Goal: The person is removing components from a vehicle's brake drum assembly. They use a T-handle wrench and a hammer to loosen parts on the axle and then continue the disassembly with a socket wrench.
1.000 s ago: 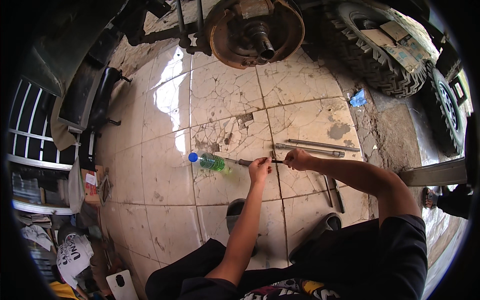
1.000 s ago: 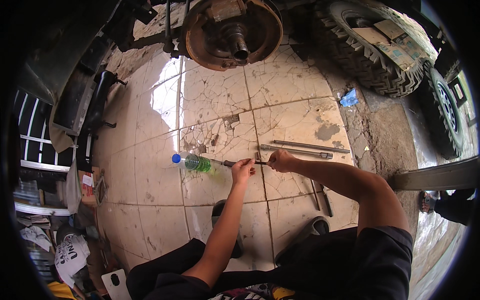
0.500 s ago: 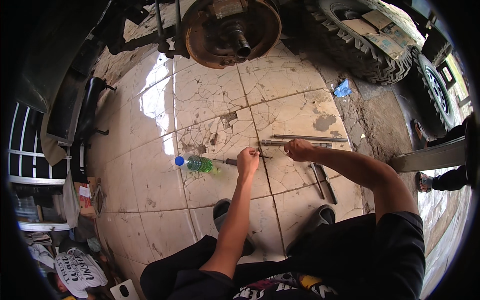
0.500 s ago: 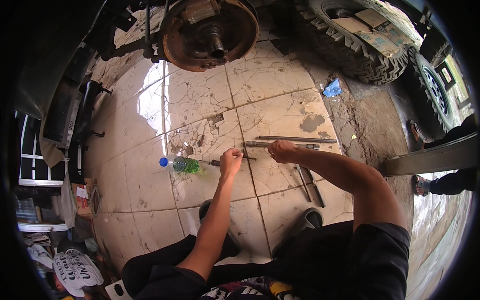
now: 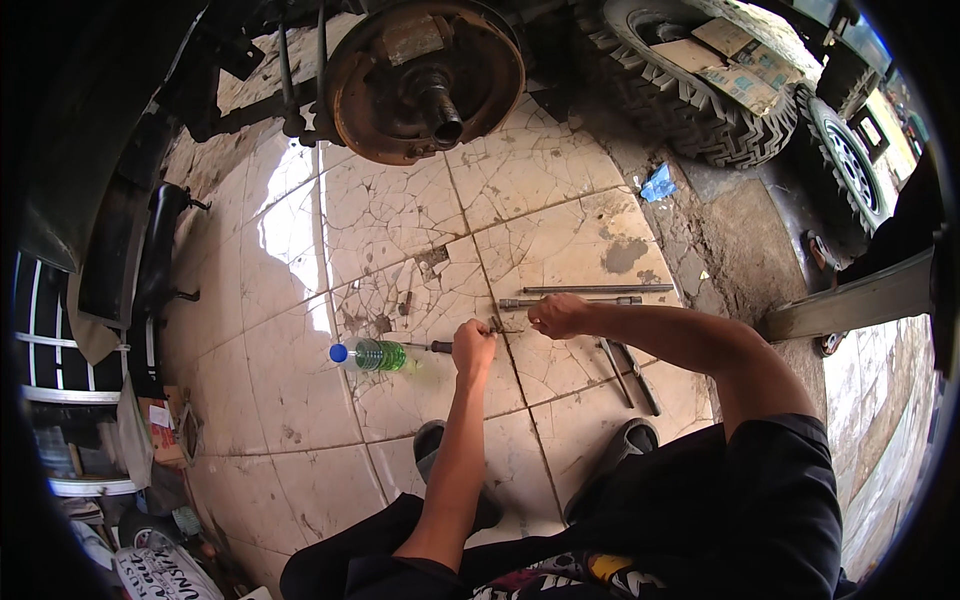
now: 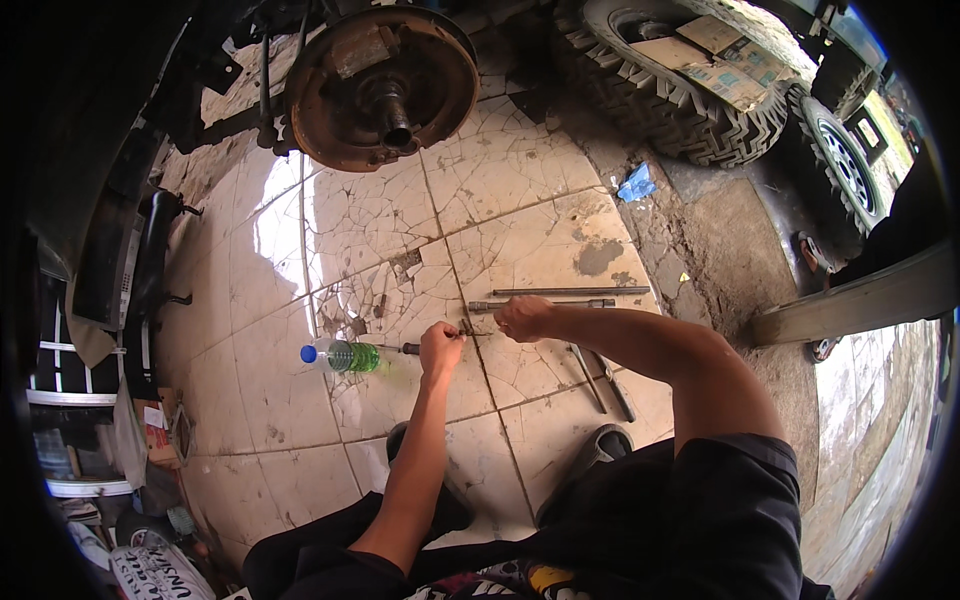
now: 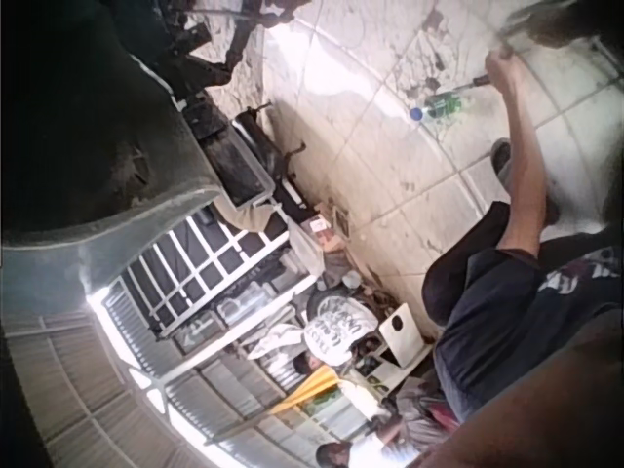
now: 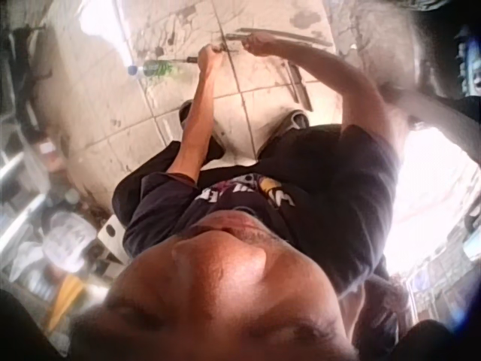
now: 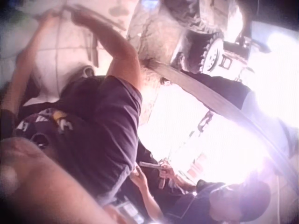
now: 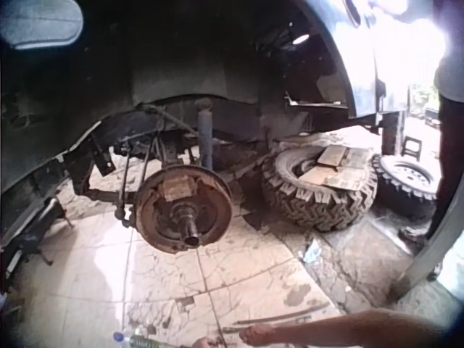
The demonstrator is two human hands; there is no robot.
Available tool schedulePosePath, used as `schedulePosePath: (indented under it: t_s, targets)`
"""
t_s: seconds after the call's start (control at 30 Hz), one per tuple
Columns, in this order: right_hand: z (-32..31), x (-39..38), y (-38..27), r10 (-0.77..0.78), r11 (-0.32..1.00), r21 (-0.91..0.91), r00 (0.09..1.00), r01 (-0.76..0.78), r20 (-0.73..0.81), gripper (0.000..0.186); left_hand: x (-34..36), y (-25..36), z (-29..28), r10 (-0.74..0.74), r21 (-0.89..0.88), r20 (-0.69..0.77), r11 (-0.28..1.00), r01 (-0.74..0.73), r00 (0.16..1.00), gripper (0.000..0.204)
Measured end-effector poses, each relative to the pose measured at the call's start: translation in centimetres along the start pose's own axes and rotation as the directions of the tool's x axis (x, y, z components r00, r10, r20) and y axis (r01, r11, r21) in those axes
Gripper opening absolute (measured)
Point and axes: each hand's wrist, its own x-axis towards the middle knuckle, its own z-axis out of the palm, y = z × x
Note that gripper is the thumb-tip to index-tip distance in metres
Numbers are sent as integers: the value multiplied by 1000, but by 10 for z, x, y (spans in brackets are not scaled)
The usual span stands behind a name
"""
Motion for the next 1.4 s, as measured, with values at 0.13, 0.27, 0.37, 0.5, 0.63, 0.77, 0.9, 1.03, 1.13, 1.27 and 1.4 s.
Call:
schedulePosePath:
  t_s: [0.13, 0.27, 0.37, 0.5, 0.63, 0.77, 0.9, 1.03, 1.13, 1.27, 1.4]
  targets:
    - [-2, 12, 1, -59, 998, -28, 998, 60, 22, 20, 0, 10, -2, -36, -33, 37, 999, 38, 999, 24]
    - [-4, 21, -6, -108, 985, -130, 993, 113, 45, 23, -1, 14, 0, -23, 14, 42, 1000, 23, 999, 25]
    - [-8, 18, -15, -78, 985, -148, 993, 90, 88, 24, -5, 5, 3, 32, -34, -1, 999, -32, 999, 24]
    - [6, 11, -7, -132, 981, -134, 990, 137, 41, 25, -11, -6, 6, 183, -92, -37, 978, -185, 982, 24]
    - [12, -6, -2, -107, 986, -128, 994, 110, 32, 28, -20, -5, 5, 261, -35, 5, 965, -261, 965, 26]
    - [15, -10, -7, -169, 975, -151, 985, 163, -32, 29, -21, -21, 0, 253, -30, 46, 967, -252, 966, 28]
    - [22, -9, -3, -228, 968, -148, 954, 202, -195, 27, -26, -11, 3, 274, 19, -32, 962, -274, 961, 25]
    - [26, 5, -13, -163, 968, -208, 982, 140, -99, 30, -23, -7, 10, 270, 40, -76, 963, -267, 960, 21]
    - [30, 17, -17, -204, 941, -305, 966, 148, -160, 35, -17, -4, 10, 234, -34, -66, 971, -236, 970, 19]
    - [3, 35, -40, -23, 921, -382, 987, 82, 157, 26, -7, -10, 7, 222, -49, -71, 973, -226, 972, 12]
    - [7, 34, -31, -66, 930, -356, 995, 90, 81, 22, -5, -8, 3, 231, -69, 4, 971, -230, 973, 12]
